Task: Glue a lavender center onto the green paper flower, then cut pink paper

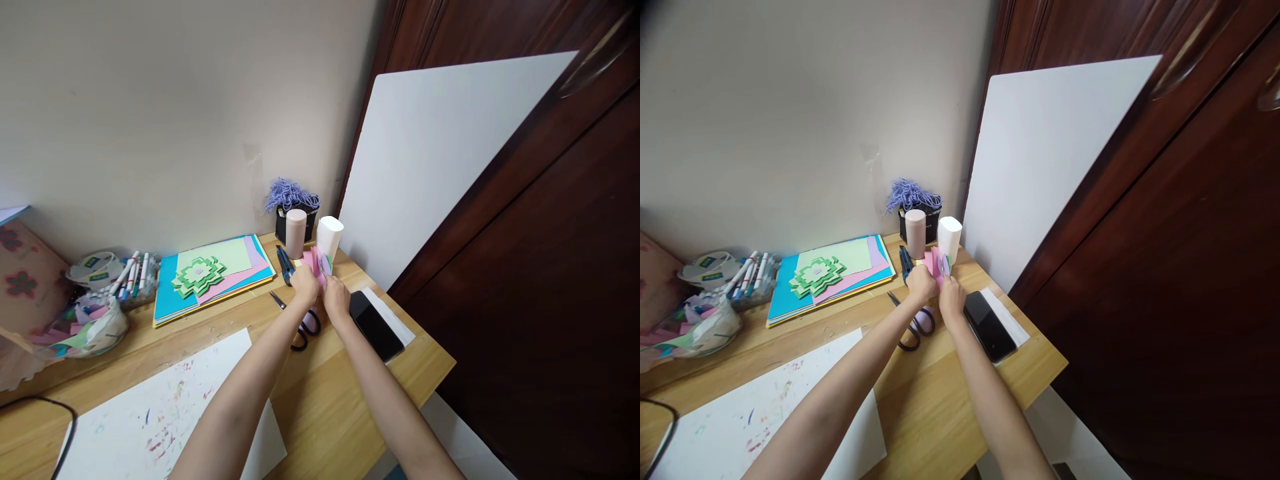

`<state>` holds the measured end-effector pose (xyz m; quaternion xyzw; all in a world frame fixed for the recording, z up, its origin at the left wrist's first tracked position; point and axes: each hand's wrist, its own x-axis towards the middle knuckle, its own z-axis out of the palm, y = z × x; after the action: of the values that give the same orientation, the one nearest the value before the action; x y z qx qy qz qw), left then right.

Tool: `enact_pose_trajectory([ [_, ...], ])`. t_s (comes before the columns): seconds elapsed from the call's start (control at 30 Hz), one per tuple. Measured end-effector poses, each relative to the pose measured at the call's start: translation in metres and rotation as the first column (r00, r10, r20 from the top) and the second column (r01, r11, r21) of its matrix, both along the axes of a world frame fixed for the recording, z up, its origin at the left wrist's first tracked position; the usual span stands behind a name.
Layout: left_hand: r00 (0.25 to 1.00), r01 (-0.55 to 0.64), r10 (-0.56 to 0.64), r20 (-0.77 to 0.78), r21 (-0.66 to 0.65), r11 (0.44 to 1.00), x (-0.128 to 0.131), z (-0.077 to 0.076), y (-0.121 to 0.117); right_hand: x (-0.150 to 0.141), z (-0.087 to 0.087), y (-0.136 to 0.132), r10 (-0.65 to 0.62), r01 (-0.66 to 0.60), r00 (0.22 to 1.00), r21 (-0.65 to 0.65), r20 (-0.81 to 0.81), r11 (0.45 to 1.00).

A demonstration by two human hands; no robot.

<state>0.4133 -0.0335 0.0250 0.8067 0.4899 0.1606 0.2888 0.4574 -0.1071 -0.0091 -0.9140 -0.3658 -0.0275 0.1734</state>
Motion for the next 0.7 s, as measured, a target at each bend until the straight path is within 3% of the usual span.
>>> enact_pose_trajectory([
  [0.33, 1.0, 0.03, -0.03, 0.007, -0.002, 1.0, -0.004, -0.01, 0.006, 0.0, -0.001, 0.0, 0.005, -0.005, 1.0, 0.013, 0.015, 1.0],
  [0.47, 0.993, 0.08, -0.079, 0.086, -0.004, 0.997, -0.011, -0.004, 0.0, -0.002, 0.0, -0.002, 0.018, -0.019, 0.999, 0.023, 0.028, 1.0],
  [0.6, 0.971, 0.102, -0.103, 0.216, 0.015, 0.995, -0.036, 0.011, -0.008, -0.006, -0.001, -0.002, 0.053, -0.054, 0.998, 0.033, 0.045, 0.998],
  [0.7, 0.94, 0.133, -0.124, 0.317, -0.005, 0.991, -0.072, 0.02, -0.008, -0.009, -0.003, -0.001, 0.097, -0.099, 0.994, 0.035, 0.055, 0.994],
])
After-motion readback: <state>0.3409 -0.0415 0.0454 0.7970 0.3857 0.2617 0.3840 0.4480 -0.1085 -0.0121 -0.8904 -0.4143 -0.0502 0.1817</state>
